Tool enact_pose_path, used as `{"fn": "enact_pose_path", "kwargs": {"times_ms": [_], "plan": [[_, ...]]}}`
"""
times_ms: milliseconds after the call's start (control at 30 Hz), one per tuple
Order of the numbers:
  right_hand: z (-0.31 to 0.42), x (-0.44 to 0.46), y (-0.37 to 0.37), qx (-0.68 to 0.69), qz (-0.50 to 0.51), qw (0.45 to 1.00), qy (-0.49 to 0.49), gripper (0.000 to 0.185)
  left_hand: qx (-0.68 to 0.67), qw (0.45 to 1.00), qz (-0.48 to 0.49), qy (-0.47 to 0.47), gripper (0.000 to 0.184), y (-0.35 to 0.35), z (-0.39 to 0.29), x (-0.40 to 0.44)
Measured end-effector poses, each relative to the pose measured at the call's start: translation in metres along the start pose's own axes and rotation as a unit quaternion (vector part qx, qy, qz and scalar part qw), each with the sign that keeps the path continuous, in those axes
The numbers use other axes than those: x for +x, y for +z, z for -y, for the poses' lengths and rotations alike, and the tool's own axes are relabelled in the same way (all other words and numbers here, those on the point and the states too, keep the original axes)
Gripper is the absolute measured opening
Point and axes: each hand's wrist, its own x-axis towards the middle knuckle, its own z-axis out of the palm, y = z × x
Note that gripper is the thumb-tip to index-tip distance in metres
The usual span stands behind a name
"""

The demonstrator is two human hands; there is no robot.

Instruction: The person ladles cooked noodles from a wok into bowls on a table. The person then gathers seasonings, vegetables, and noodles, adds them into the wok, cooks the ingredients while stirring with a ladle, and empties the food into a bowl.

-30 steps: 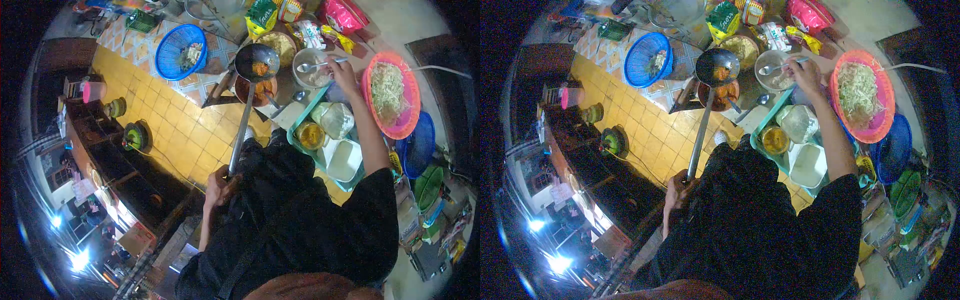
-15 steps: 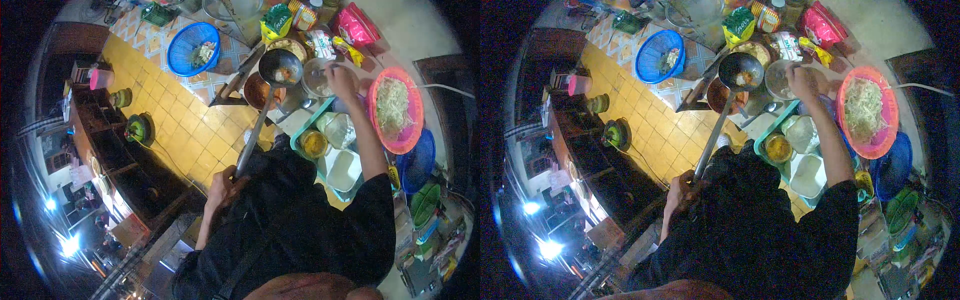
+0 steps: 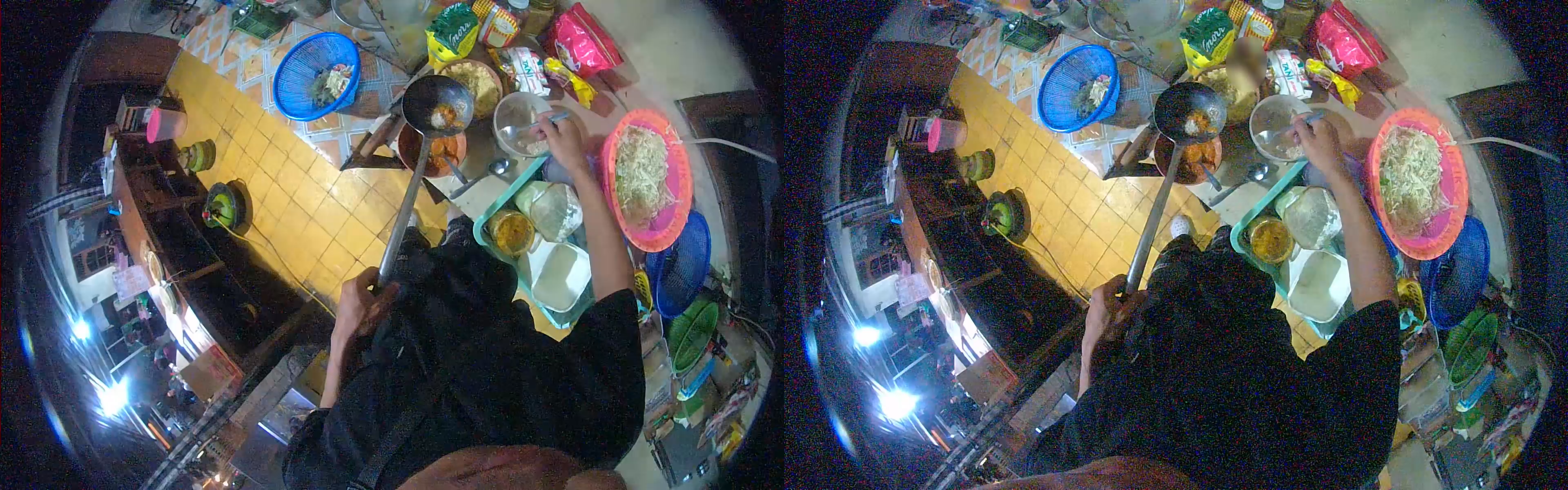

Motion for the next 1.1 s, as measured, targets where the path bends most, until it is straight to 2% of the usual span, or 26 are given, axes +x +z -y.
{"fn": "enact_pose_path", "kwargs": {"times_ms": [133, 200, 233, 300, 367, 400, 433, 467, 533, 567, 600, 633, 667, 700, 833, 900, 1033, 1100], "plan": [[0.018, -0.006, -0.008, 0.031, 0.005, 0.999, 0.037, 0.029, -0.049, 0.998, 0.012, -0.044, 0.03, 0.001, -0.011, -0.005], [0.028, -0.006, -0.013, 0.121, 0.007, 0.993, 0.01, 0.025, -0.023, 0.999, 0.009, -0.032, 0.03, 0.007, -0.001, -0.003], [0.035, -0.006, -0.014, 0.122, 0.013, 0.992, 0.006, 0.025, -0.026, 0.999, 0.004, -0.035, 0.03, 0.011, 0.003, -0.002], [0.063, -0.011, -0.014, 0.159, -0.002, 0.987, 0.018, 0.025, 0.007, 1.0, 0.001, 0.019, 0.031, 0.017, 0.01, -0.002], [0.08, -0.013, -0.009, 0.154, -0.007, 0.988, 0.009, 0.025, -0.021, 1.0, 0.011, 0.016, 0.031, 0.015, 0.005, -0.004], [0.078, -0.011, -0.008, -0.036, -0.034, 0.998, -0.042, 0.025, -0.043, 0.999, 0.023, 0.018, 0.032, 0.015, 0.004, -0.006], [0.075, -0.009, -0.008, -0.225, -0.063, 0.968, -0.094, 0.026, -0.051, 0.998, 0.016, 0.017, 0.032, 0.018, 0.01, -0.009], [0.067, -0.008, -0.006, -0.257, -0.06, 0.962, -0.072, 0.027, -0.097, 0.995, 0.027, 0.023, 0.033, 0.021, 0.019, -0.012], [0.048, -0.002, 0.0, -0.242, -0.041, 0.965, -0.095, 0.027, -0.151, 0.988, 0.026, 0.033, 0.035, 0.02, 0.028, -0.017], [0.033, -0.001, 0.003, -0.226, -0.025, 0.968, -0.103, 0.027, -0.129, 0.991, 0.013, 0.042, 0.035, 0.017, 0.028, -0.022], [0.003, 0.009, 0.007, -0.233, 0.038, 0.969, -0.066, 0.033, -0.104, 0.993, 0.003, 0.052, 0.036, 0.016, 0.031, -0.028], [0.001, 0.009, 0.016, -0.234, 0.036, 0.969, -0.068, 0.033, -0.105, 0.993, 0.002, 0.054, 0.036, 0.019, 0.044, -0.03], [0.0, 0.009, 0.022, -0.082, 0.061, 0.995, -0.017, 0.033, -0.117, 0.993, 0.01, 0.029, 0.037, 0.021, 0.054, -0.029], [0.0, 0.008, 0.023, 0.069, 0.085, 0.993, 0.035, 0.033, -0.132, 0.991, 0.022, 0.002, 0.037, 0.024, 0.063, -0.028], [0.0, 0.012, 0.017, 0.05, 0.067, 0.996, 0.009, 0.034, -0.062, 0.998, -0.018, -0.005, 0.037, 0.02, 0.072, -0.044], [0.02, 0.005, 0.014, -0.112, 0.057, 0.992, 0.031, 0.043, -0.181, 0.983, -0.023, 0.039, 0.037, 0.029, 0.091, -0.044], [-0.019, 0.017, 0.024, -0.05, 0.105, 0.992, 0.045, 0.041, -0.106, 0.993, -0.036, 0.03, 0.034, 0.019, 0.067, -0.05], [-0.014, 0.015, 0.016, -0.058, 0.063, 0.996, -0.028, 0.037, -0.031, 0.999, -0.012, -0.009, 0.033, 0.016, 0.06, -0.047]]}}
